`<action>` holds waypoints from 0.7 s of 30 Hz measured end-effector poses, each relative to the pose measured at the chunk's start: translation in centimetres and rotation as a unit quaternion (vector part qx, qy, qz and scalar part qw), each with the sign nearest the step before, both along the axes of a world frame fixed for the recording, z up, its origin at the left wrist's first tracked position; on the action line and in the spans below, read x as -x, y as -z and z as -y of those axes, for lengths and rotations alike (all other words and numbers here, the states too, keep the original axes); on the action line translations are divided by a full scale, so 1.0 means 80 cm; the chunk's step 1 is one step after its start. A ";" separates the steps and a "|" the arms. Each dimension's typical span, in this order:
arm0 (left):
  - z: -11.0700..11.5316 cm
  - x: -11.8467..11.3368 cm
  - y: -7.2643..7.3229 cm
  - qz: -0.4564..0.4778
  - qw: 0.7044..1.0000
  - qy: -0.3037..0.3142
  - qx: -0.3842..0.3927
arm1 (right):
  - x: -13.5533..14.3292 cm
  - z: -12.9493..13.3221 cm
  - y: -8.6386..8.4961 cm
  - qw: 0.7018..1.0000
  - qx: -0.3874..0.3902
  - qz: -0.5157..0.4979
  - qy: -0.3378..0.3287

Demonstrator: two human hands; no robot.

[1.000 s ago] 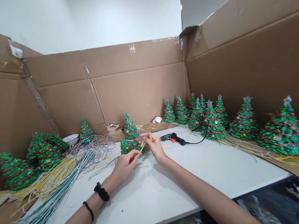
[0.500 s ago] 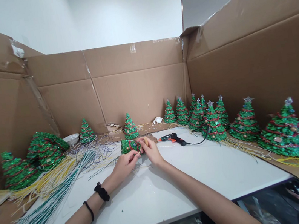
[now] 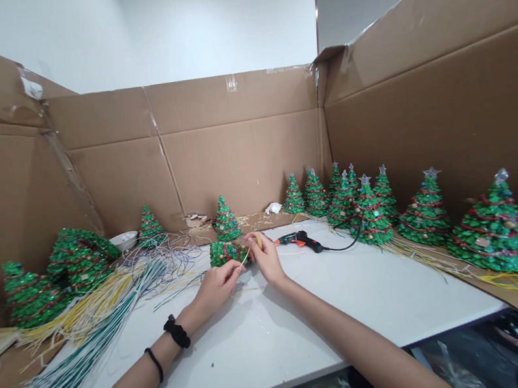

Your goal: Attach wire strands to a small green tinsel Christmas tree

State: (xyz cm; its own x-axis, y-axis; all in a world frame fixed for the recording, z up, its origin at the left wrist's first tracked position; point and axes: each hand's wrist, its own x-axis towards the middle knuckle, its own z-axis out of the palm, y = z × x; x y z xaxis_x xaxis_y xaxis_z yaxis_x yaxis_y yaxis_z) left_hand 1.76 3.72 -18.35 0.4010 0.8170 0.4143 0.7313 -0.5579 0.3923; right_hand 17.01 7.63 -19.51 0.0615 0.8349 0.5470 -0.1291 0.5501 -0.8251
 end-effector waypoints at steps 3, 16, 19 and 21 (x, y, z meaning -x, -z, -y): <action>0.000 0.000 0.001 -0.006 1.000 0.003 -0.004 | -0.001 0.000 -0.001 1.000 0.000 0.000 0.011; 0.001 0.002 0.006 -0.114 0.992 0.030 -0.037 | 0.000 -0.002 0.003 0.998 0.000 0.049 0.039; 0.000 0.002 0.008 -0.122 0.991 0.044 -0.036 | 0.001 -0.002 0.005 0.997 -0.001 0.063 0.036; 0.000 0.002 0.008 -0.121 0.991 0.052 -0.031 | 0.001 -0.002 0.006 0.997 -0.003 0.067 0.038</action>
